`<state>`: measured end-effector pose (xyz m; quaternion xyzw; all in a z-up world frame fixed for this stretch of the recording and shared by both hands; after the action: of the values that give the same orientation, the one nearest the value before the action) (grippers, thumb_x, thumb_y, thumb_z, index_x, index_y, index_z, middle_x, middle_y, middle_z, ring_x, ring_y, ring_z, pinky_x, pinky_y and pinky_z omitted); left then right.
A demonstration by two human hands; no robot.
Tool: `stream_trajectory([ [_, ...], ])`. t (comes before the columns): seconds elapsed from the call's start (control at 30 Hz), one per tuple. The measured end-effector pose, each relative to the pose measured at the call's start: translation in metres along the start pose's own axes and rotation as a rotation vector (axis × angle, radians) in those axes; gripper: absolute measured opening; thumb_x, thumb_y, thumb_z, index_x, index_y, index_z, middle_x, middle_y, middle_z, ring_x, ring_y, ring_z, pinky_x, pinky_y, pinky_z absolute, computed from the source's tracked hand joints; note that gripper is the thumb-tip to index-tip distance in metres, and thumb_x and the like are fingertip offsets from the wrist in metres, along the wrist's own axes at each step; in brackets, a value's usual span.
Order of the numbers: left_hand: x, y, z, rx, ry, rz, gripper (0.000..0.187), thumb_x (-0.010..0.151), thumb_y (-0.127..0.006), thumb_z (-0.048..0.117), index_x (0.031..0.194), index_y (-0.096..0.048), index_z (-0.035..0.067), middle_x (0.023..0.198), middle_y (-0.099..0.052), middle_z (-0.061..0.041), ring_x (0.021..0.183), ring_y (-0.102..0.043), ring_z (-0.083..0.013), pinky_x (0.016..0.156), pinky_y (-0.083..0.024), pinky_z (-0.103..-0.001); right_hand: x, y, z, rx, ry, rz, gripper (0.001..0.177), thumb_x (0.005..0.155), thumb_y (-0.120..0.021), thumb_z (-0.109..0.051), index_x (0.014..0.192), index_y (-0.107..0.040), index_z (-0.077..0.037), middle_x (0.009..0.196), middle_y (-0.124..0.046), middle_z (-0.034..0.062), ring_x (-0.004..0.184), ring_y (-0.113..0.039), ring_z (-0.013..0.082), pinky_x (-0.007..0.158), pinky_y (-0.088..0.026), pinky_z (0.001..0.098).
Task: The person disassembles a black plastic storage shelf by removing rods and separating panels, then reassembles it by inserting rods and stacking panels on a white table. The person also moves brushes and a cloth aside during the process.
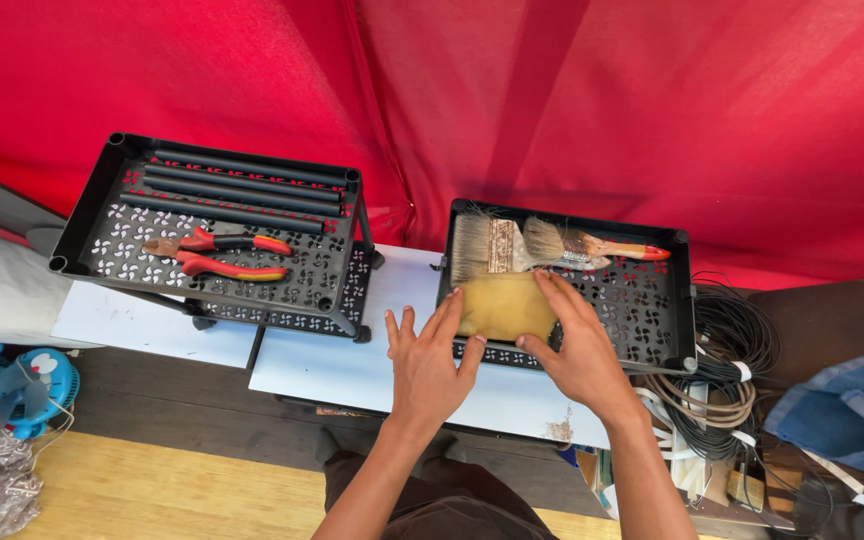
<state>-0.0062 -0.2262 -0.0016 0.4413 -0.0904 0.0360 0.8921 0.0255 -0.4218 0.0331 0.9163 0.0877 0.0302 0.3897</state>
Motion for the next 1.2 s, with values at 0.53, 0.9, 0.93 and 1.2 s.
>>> stream_trajectory([
  [0.53,0.025,-0.044,0.085,0.06,-0.235,-0.147,0.063,0.089,-0.066,0.044,0.14,-0.057,0.01,0.138,-0.062,-0.014,0.13,-0.04,-0.0636,0.109,0.005,-0.08,-0.037,0.05,0.069,-0.371,-0.102,0.045,0.085,0.082,-0.077,-0.039,0.153,-0.041,-0.01,0.158,-0.026,0.035,0.147,-0.025,0.0476,0.117,-0.023,0.0524],
  [0.9,0.033,0.085,0.021,-0.168,-0.261,0.02,0.034,0.095,-0.067,0.027,0.124,-0.069,0.009,0.124,-0.071,-0.012,0.113,-0.067,-0.0368,0.106,-0.045,-0.056,-0.009,0.016,-0.007,-0.125,0.076,0.198,0.072,0.087,-0.073,-0.034,0.151,-0.049,-0.011,0.158,-0.037,0.0306,0.149,-0.029,0.046,0.118,-0.025,0.0517],
  [0.93,0.033,0.1,0.011,-0.174,-0.205,-0.015,0.034,0.094,-0.067,0.028,0.123,-0.069,0.01,0.119,-0.072,-0.011,0.106,-0.069,-0.0357,0.098,-0.049,-0.052,-0.005,0.01,-0.017,-0.128,0.089,0.181,0.07,0.087,-0.073,-0.033,0.149,-0.051,-0.011,0.157,-0.039,0.029,0.148,-0.032,0.045,0.118,-0.026,0.0515],
  [1.2,0.051,0.225,-0.097,0.026,0.094,-0.013,0.039,0.089,-0.07,0.034,0.122,-0.07,0.013,0.111,-0.073,-0.011,0.091,-0.072,-0.0349,0.072,-0.057,-0.046,0.039,-0.049,-0.109,-0.14,0.218,0.086,0.054,0.086,-0.074,-0.031,0.136,-0.063,-0.011,0.141,-0.059,0.0156,0.134,-0.05,0.0319,0.109,-0.033,0.0471],
])
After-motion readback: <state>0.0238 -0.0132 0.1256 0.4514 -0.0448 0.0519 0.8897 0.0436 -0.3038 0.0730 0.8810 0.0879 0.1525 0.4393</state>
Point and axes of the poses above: each hand's wrist, its own x-axis towards the middle knuckle, its own y-axis out of the back of the hand, z = x × y, the point moved 2 cm from there along x, towards the middle knuckle
